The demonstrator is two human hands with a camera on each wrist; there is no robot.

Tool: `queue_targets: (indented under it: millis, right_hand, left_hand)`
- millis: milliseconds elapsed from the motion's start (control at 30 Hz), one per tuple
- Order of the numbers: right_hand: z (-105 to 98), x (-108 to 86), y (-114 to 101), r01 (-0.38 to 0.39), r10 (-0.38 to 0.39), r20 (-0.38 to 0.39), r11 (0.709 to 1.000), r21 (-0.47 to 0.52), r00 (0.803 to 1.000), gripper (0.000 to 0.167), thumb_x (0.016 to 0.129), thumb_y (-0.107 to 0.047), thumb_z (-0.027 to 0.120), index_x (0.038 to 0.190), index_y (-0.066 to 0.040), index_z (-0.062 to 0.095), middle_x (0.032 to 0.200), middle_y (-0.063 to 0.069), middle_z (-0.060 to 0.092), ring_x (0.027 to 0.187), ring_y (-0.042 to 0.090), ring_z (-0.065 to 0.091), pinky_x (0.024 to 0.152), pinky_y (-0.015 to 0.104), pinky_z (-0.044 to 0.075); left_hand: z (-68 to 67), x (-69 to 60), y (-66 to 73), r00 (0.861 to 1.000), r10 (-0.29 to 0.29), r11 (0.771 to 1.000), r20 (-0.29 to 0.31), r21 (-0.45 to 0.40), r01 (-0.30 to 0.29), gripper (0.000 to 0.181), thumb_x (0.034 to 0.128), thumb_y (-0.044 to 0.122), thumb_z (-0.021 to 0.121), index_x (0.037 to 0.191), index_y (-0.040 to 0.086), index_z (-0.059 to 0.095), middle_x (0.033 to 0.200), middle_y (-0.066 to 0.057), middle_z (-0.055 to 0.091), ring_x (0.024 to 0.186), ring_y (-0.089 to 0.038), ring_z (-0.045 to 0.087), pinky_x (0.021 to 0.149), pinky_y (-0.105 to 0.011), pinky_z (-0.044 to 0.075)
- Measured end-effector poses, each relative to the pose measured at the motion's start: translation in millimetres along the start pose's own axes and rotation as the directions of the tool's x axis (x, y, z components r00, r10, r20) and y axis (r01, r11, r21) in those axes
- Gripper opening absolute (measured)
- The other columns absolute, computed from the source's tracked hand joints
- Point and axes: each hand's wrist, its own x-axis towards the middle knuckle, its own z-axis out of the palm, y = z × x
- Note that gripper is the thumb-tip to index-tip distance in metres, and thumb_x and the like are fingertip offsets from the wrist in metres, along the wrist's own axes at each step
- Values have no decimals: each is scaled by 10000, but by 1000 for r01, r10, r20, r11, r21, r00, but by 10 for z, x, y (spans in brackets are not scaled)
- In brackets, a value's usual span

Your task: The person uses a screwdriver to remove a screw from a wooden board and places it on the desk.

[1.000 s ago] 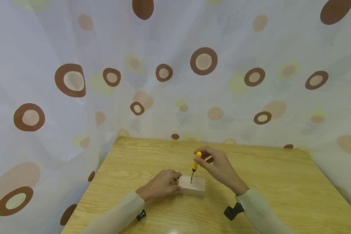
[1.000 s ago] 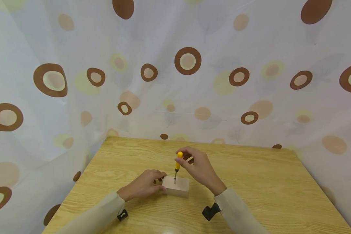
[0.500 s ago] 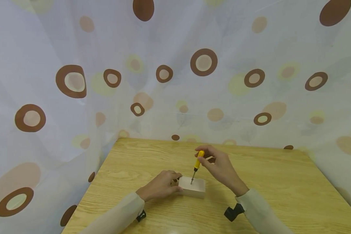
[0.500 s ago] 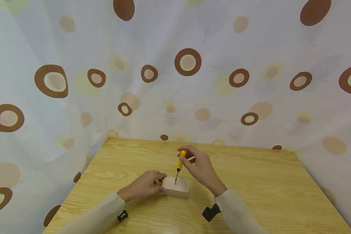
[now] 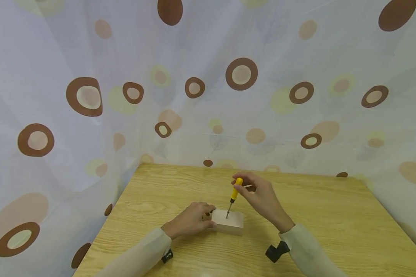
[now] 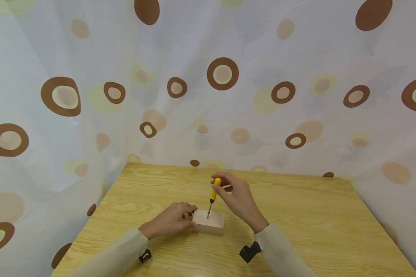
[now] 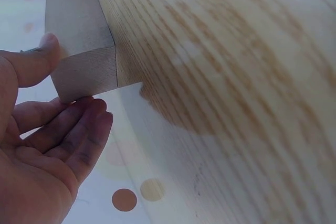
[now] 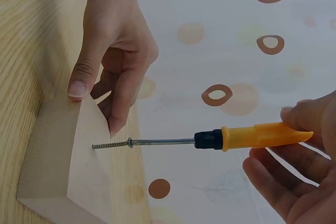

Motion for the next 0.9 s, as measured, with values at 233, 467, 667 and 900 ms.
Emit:
queue_targets:
  millis: [233,467,667,900]
  right_hand:
    - [-9,-5,22,8,-9,-11,999,-54,1000,280,968,-230,740,1243,-180,734,1097,-27,711,877,145,671,770,294,591]
    - [-41,1,-7,-17,18,-17,1000,11,1000,375,961,-167,751,1319,-162,638,1102,-18,750,946,135,706,801,334,594]
    - [-7,1,5,-23,23,-20,1000,1,1000,210,1004,-213,707,1206,-206,651,1114,-52,730,973,125,692,799,304,592]
    - [-10,-7,28,16,-20,-72,999,-51,997,275,909,-197,796,1179,-155,771,977,-50,685,842,158,666,757,299,600]
  left_hand:
    - [-11,-2,13,1000,4,1000,-2,-3,-4,546,964,373,738,1375,28,636,1275,-76,692,1044,-117,677,869,-236,552]
    - [-5,-5,6,1000,-2,1000,0,-4,2,548,962,371,741,1377,28,634,1268,-68,692,1045,-115,674,866,-236,553]
    - [0,-1,-8,1000,-6,1000,-1,-5,6,548,959,379,742,1373,36,640,1269,-64,693,1041,-108,675,863,-229,552]
    - [3,1,-10,1000,-10,1000,6,-15,10,555,959,390,742,1375,38,639,1267,-63,690,1041,-109,671,865,-243,553]
